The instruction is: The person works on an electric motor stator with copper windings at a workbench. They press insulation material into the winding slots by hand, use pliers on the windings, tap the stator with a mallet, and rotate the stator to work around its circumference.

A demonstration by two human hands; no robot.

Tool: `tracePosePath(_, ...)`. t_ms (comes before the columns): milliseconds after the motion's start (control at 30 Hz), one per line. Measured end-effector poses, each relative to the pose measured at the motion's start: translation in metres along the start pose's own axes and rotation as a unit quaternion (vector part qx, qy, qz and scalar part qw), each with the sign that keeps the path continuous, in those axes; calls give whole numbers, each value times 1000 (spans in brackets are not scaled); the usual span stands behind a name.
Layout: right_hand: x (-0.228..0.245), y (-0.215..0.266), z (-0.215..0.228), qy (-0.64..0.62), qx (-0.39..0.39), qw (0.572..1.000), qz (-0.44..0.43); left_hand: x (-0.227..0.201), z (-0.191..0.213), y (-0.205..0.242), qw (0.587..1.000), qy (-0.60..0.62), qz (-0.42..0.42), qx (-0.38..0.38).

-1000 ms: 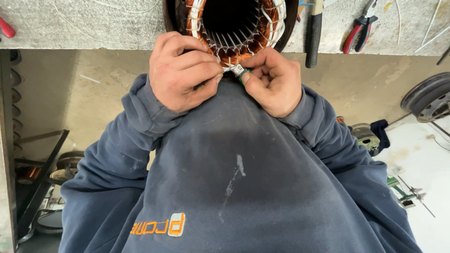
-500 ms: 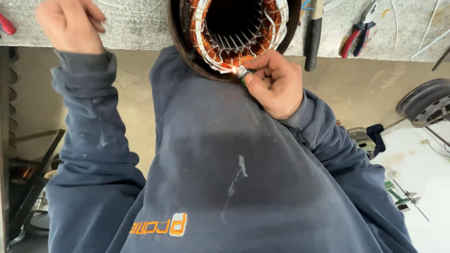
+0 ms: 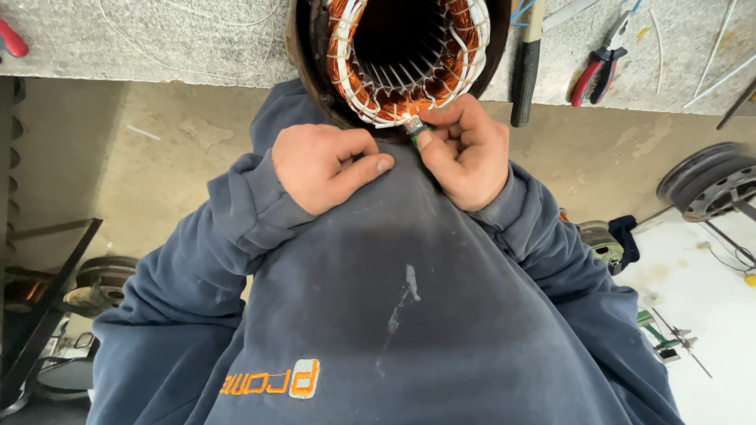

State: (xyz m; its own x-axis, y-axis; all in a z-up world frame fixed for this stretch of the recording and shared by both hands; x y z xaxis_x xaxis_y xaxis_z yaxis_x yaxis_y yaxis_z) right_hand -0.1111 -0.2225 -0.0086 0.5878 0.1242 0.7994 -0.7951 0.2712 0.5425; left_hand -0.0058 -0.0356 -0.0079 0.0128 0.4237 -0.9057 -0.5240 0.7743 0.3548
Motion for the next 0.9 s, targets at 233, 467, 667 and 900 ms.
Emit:
tracePosePath(233,6,9,6,-16,12,1000,14,-4,-5,1,997,39,65,24)
tracePosePath(467,41,19,4,100,76,967,222,-4,-11,19,962,272,26,19)
tracePosePath(667,113,18,28,44,244,900,358,20,11,37,951,305,22,-46)
tracePosePath(900,139,80,40,-317,605,636,359,106,76,44,906,255,101,-323)
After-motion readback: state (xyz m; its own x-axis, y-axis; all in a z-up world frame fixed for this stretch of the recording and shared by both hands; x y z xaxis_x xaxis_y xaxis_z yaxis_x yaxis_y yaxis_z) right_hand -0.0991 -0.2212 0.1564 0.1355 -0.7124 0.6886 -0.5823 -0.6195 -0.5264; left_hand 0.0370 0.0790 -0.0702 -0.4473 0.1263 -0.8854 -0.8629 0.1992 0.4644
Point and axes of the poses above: each hand's wrist, its own y-axis away from the middle knuckle, its own z-axis out of the back of the hand, x = y × z, the point moved 5 cm from there along -y, towards the middle knuckle, and after that the axes turned 5 degrees about -x, right-handed, at the moved point
